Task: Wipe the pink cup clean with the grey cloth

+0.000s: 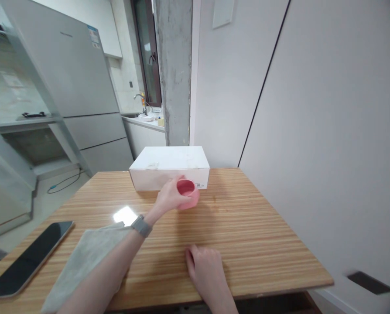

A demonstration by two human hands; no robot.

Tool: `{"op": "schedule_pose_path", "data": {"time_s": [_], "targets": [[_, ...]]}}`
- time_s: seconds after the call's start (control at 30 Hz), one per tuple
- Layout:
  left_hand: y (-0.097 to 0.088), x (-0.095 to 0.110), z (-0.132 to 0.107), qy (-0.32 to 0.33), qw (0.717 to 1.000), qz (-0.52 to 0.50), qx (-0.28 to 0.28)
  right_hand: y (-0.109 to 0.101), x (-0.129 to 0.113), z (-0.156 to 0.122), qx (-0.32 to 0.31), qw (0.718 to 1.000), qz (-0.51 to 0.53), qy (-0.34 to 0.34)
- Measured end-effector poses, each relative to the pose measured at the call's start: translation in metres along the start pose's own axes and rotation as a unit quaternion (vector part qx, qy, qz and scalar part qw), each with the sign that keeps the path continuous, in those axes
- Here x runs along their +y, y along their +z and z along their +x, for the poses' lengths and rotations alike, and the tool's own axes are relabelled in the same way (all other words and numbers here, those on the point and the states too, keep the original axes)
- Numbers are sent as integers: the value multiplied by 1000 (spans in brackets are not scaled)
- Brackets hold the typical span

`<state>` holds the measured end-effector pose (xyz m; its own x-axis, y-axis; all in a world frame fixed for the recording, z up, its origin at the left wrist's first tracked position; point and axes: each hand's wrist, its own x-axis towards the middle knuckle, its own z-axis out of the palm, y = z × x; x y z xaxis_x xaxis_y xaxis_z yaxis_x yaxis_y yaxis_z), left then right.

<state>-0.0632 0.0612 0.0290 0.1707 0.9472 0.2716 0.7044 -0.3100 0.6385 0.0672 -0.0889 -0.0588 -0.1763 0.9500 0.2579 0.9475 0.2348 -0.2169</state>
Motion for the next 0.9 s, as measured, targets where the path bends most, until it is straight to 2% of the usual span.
{"op": "schedule_pose_path", "data": {"time_s": [0.1,0.17,0.27,0.37,0.47,0.73,0.83,0.9], "targets": [[37,34,11,93,995,-17,-33,-1,0,0,-3,1000,12,3],[62,54,16,131,989,-33,-59,-1,1,0,-2,1000,17,5],[94,75,22,148,984,-43,-87,-1,1,-1,2,1000,16,8],[115,87,26,149,984,-39,-92,-2,0,-1,2,1000,11,14],[125,91,28,141,984,-37,-97,-3,-1,0,-7,1000,13,19],[135,86,29,126,984,-27,-120,-6,-3,1,-28,999,32,29],[134,86,27,126,983,-25,-134,-6,-2,0,-22,999,38,26],[127,88,22,125,981,-16,-146,-5,-1,-1,-17,999,39,21]]}}
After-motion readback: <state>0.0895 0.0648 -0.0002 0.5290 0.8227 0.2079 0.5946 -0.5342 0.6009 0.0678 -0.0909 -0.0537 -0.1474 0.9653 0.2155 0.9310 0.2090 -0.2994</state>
